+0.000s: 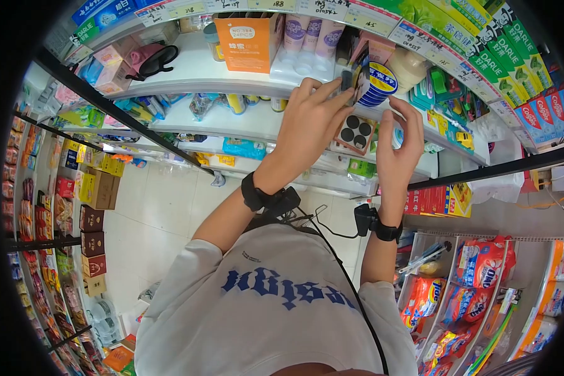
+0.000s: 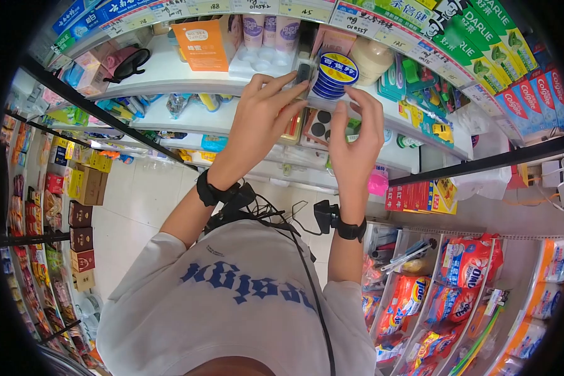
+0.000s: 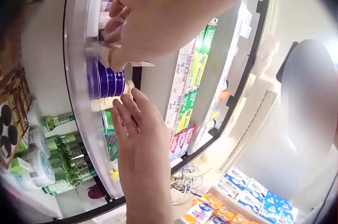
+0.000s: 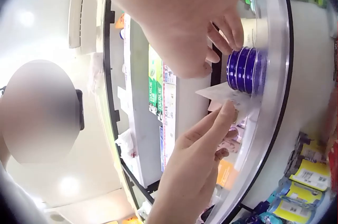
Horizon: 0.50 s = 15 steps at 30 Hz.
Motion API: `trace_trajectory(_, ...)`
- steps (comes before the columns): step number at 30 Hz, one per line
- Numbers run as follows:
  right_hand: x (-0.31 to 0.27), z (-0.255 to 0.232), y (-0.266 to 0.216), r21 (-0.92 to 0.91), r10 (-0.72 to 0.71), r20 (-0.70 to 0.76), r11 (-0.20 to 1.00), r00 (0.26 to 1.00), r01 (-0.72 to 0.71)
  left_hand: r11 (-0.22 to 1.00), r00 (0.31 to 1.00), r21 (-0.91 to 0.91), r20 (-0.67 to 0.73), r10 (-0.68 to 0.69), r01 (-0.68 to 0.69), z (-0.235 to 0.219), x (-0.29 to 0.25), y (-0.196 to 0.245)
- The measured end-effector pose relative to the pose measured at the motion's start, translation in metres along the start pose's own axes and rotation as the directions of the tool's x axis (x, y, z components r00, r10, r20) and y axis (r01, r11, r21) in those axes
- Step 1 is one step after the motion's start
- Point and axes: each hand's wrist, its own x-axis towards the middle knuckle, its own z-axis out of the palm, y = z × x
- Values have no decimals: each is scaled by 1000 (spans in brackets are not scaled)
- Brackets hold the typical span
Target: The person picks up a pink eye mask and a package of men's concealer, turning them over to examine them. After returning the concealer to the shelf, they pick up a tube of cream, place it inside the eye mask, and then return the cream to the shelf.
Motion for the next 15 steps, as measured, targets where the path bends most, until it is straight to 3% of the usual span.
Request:
trace_trajectory(6, 10, 1, 1, -52, -8, 82, 999, 997, 12, 1000, 999, -24, -40, -9, 8, 7, 4, -8)
trace_trajectory(15, 16, 5, 5, -112, 28, 90, 994, 996, -17, 1000, 997, 25, -75, 3, -1, 4, 7, -15)
